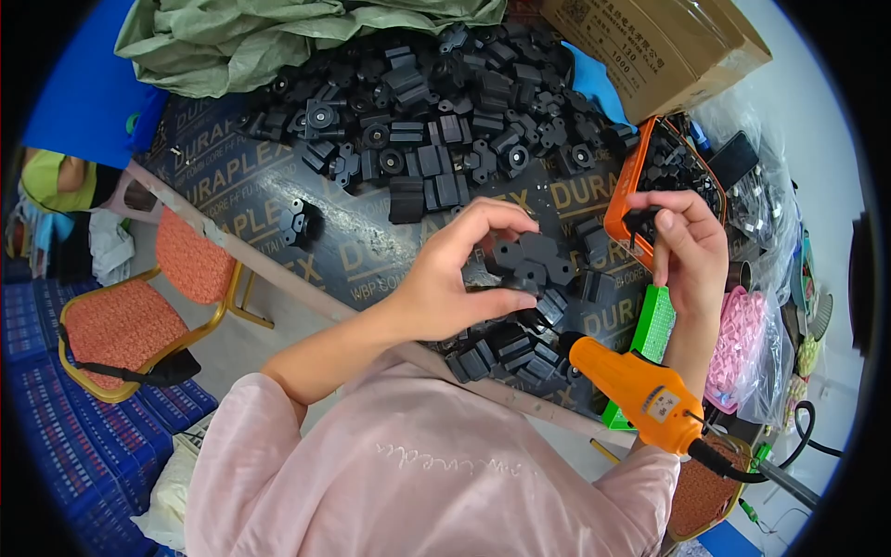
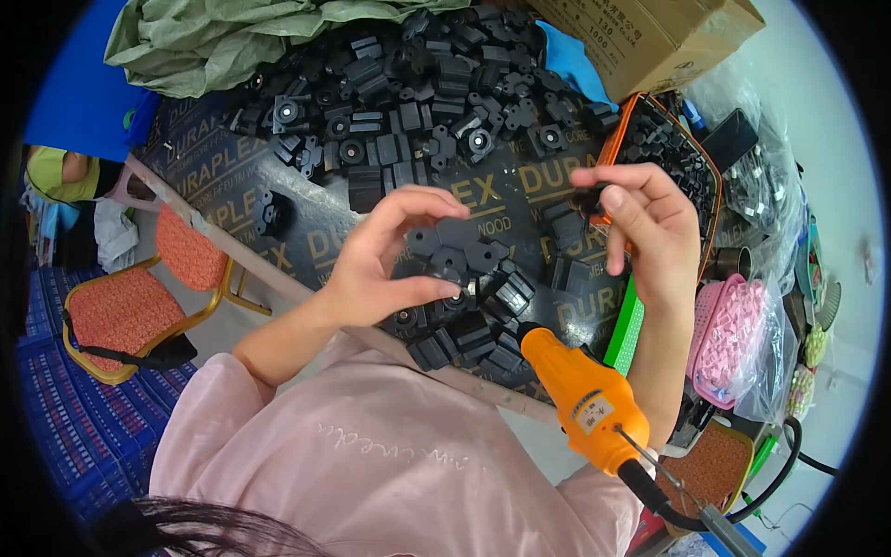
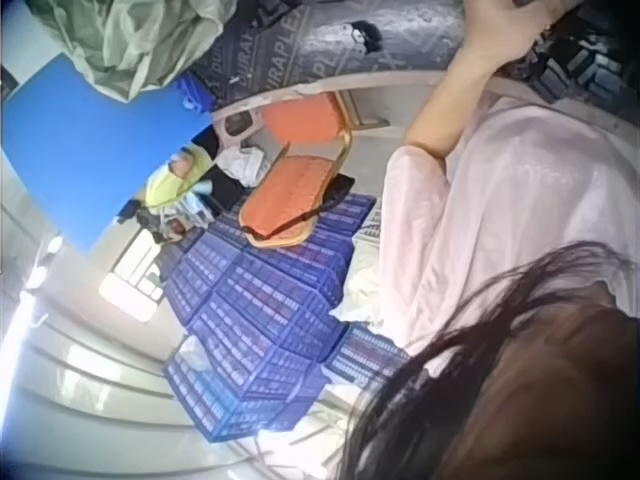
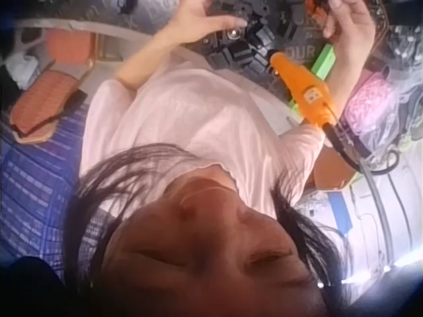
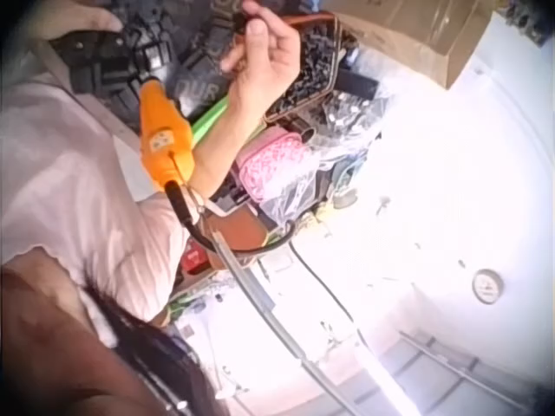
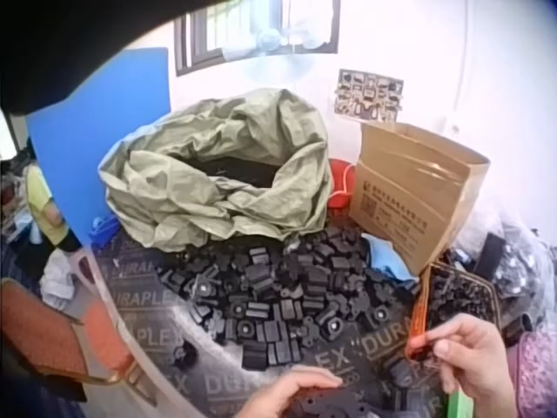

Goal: The person spreads screws across a tray by hand, places black plastic components into a cardboard box, and assembles black plastic parts together by hand.

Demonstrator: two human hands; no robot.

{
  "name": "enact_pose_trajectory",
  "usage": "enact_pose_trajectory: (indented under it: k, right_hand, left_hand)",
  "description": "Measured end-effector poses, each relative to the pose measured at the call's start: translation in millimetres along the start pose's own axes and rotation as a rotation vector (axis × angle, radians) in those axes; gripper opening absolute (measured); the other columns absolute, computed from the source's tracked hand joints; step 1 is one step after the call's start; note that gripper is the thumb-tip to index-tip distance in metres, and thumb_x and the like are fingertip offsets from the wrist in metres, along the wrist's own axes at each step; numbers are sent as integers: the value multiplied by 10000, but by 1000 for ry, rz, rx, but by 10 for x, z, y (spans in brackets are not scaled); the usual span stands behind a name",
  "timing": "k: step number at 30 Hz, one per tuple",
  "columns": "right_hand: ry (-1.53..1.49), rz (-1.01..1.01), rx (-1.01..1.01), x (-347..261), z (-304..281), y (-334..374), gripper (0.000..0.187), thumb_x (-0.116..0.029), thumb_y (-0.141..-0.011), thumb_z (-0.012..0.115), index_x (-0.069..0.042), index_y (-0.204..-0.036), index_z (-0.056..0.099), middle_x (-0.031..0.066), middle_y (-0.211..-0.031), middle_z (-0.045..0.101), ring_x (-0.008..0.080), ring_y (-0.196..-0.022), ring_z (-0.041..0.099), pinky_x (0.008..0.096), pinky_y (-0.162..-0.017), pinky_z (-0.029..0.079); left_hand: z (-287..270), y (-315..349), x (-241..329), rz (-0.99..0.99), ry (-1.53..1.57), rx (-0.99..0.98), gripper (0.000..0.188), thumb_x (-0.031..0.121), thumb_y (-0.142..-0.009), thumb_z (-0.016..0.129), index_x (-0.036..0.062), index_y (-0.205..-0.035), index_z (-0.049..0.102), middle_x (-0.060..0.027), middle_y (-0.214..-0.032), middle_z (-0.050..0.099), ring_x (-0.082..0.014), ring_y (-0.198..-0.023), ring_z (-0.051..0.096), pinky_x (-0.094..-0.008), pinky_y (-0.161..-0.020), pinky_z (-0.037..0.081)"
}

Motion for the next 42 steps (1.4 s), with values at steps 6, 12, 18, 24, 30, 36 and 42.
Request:
enact_pose_trajectory:
  k: [6, 12, 18, 24, 30, 36, 42]
  right_hand:
    - [213, -139, -5, -88, 237, 55, 134, -64, -852, 549, 14, -960, 561, 89, -872, 631, 101, -810, 580, 202, -760, 431]
    - [165, -186, 37, -56, 256, -75, 131, -127, -891, 507, -9, -943, 529, 43, -804, 599, 77, -745, 556, 184, -694, 416]
    - [17, -17, 64, 163, 271, -105, 145, -198, -926, 437, -67, -982, 457, 42, -820, 584, 55, -514, 484, 169, -417, 354]
    - [31, 31, 44, 251, 289, -84, 188, -215, -907, 477, -65, -1014, 437, 71, -865, 581, 91, -537, 527, 189, -428, 398]
    - [-134, 68, -71, 226, 497, 10, 261, -54, -825, 575, -29, -1041, 431, 98, -944, 560, 183, -767, 614, 295, -640, 541]
    - [-134, 64, -161, 200, 589, 47, 269, -16, -801, 589, -3, -1038, 462, 109, -931, 566, 163, -746, 602, 284, -642, 529]
    - [-136, -26, -120, 115, 481, 64, 271, -11, -791, 596, 0, -1032, 472, 112, -902, 571, 149, -705, 592, 266, -618, 517]
  left_hand:
    - [186, 48, -324, -408, 803, -14, 423, 83, -778, 642, 26, -1140, 430, -110, -1013, 562, -196, -859, 597, -339, -714, 531]
    - [367, 131, -462, -681, 1347, 20, 488, 447, -893, 419, -7, -1034, 528, -160, -847, 618, -296, -724, 644, -384, -607, 553]
    - [329, 142, -508, -715, 1300, 160, 486, 462, -882, 428, 13, -1029, 544, -144, -878, 634, -287, -746, 646, -376, -653, 551]
    - [272, 75, -433, -628, 1163, 142, 404, 386, -881, 481, 22, -1049, 521, -130, -893, 632, -262, -757, 643, -369, -674, 542]
    - [122, 35, -509, -435, 1064, 286, 316, 238, -838, 589, 59, -1074, 481, -70, -971, 594, -178, -844, 583, -325, -704, 463]
    - [210, -46, -403, -408, 1156, 196, 352, 249, -818, 607, 77, -1091, 465, -61, -999, 559, -187, -860, 545, -320, -743, 430]
    - [336, 43, -402, -287, 472, -111, 411, 84, -751, 663, 43, -1111, 467, -32, -1003, 534, -124, -913, 529, -261, -770, 454]
Point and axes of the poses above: each hand's wrist, its own y-axis away from the middle knuckle, its own z-axis out of the palm, x = y × z, the point moved 10 cm from there along -y, towards the middle knuckle
